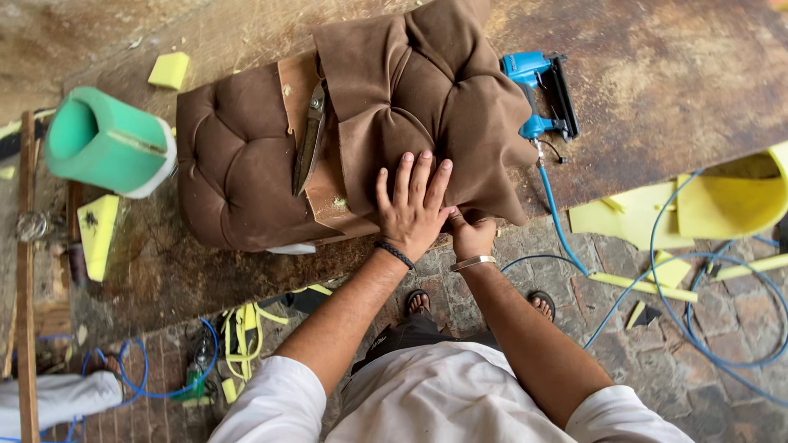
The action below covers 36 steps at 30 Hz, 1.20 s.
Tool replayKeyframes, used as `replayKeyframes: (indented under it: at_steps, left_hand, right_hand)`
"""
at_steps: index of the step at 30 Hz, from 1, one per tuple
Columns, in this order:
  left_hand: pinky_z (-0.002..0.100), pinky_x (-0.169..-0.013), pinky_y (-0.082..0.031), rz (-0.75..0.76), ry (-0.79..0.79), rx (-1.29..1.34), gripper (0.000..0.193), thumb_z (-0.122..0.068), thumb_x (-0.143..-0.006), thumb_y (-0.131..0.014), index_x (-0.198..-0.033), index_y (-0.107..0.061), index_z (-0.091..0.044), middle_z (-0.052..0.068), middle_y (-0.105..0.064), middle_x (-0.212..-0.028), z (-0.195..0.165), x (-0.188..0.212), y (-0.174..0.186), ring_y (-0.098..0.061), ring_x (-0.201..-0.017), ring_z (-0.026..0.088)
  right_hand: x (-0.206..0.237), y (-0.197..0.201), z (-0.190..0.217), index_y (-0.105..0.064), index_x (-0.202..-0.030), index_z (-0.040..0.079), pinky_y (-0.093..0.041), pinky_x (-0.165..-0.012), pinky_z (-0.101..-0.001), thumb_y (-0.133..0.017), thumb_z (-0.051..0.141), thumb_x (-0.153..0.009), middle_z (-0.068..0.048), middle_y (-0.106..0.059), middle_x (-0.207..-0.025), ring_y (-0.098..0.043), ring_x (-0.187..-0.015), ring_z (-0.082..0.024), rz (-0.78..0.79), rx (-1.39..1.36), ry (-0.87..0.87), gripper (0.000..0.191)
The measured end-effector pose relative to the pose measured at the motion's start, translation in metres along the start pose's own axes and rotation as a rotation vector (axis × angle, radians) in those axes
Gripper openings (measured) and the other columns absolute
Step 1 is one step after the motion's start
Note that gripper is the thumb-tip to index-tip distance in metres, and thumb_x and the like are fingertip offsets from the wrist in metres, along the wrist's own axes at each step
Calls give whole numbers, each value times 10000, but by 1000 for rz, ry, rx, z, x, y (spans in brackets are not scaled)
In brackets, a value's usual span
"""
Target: The person is reupholstering a chair seat. They use a pneumatic staple gun to attach brown fabric over yellow foam padding, repeatedly pulling the fabric taut and stapling it to the underside of the seat frame.
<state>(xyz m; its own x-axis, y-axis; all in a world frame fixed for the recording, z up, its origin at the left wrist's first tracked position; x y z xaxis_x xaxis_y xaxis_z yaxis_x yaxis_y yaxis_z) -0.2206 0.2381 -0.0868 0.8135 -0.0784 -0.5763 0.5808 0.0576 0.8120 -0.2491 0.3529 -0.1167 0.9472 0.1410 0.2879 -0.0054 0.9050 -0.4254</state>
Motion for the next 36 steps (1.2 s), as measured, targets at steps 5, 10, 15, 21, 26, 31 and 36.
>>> replayKeyframes:
  at_steps: [5,10,15,21,26,31,36]
  left_hand:
    - [669,-1223,-284,-79,-6,-95,1152,-445,-764,-959,-1659,-271,-218,92,-311,-1676,2,-5,1,-286,-1566,320]
    - [678,-1183,-311,-71,-13,-87,1153,-453,-727,-956,-1639,-300,-196,116,-339,-1655,4,-15,8,-312,-1539,329]
    - [666,-1185,-315,-75,5,-112,1130,-420,-708,-957,-1618,-325,-201,111,-345,-1651,7,-24,13,-327,-1533,319]
    - [656,-1207,-317,-55,28,-97,1109,-446,-721,-952,-1612,-338,-208,98,-345,-1655,13,-24,18,-325,-1538,310]
    - [648,-1214,-299,-121,15,-98,1058,-524,-812,-924,-1626,-324,-213,106,-318,-1663,14,-20,15,-307,-1543,301]
    - [637,-1231,-293,-110,9,-146,1065,-499,-813,-917,-1641,-304,-228,89,-305,-1678,10,-12,3,-301,-1554,288]
    - [648,-1225,-287,-101,-7,-123,1132,-512,-783,-916,-1664,-271,-216,109,-287,-1691,8,-4,-6,-285,-1561,310]
  right_hand:
    - [-30,39,32,-697,-1117,-36,-629,-697,-348,-635,71,-927,-122,-781,-956,-773,-787,-214,304,331,-433,227]
    - [-113,86,109,-771,-1032,-3,-614,-785,-367,-642,161,-892,-193,-766,-866,-777,-791,-262,126,1157,61,251]
    - [-197,44,139,-629,-1181,32,-531,-885,-495,-819,242,-816,-223,-666,-1143,-649,-1040,-397,257,1300,532,462]
    - [-216,1,124,-297,-1365,-1,-548,-894,-523,-864,208,-744,-357,-548,-1292,-620,-1091,-515,359,1607,336,866]
    - [-206,22,131,-254,-1349,-14,-572,-919,-455,-880,252,-728,-329,-621,-1228,-649,-1080,-428,242,1486,-74,921]
    - [-135,133,143,-679,-1217,62,-596,-741,-502,-811,290,-782,-213,-788,-940,-737,-822,-394,556,1457,-144,509]
    - [-21,182,135,-612,-1294,242,-620,-726,-436,-787,371,-750,-144,-782,-863,-757,-751,-301,832,1889,205,586]
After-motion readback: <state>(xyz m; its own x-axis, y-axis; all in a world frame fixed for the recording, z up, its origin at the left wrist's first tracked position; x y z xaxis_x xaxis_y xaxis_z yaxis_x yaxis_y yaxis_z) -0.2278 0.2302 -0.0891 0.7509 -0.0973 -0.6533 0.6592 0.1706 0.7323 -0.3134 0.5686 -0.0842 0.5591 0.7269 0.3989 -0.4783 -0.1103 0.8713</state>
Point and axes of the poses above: each hand's wrist, its own x-axis away from the middle knuckle, its own y-axis out of the back of the hand, z = x × y, the point moved 1 cm from there along -x, towards the middle knuckle
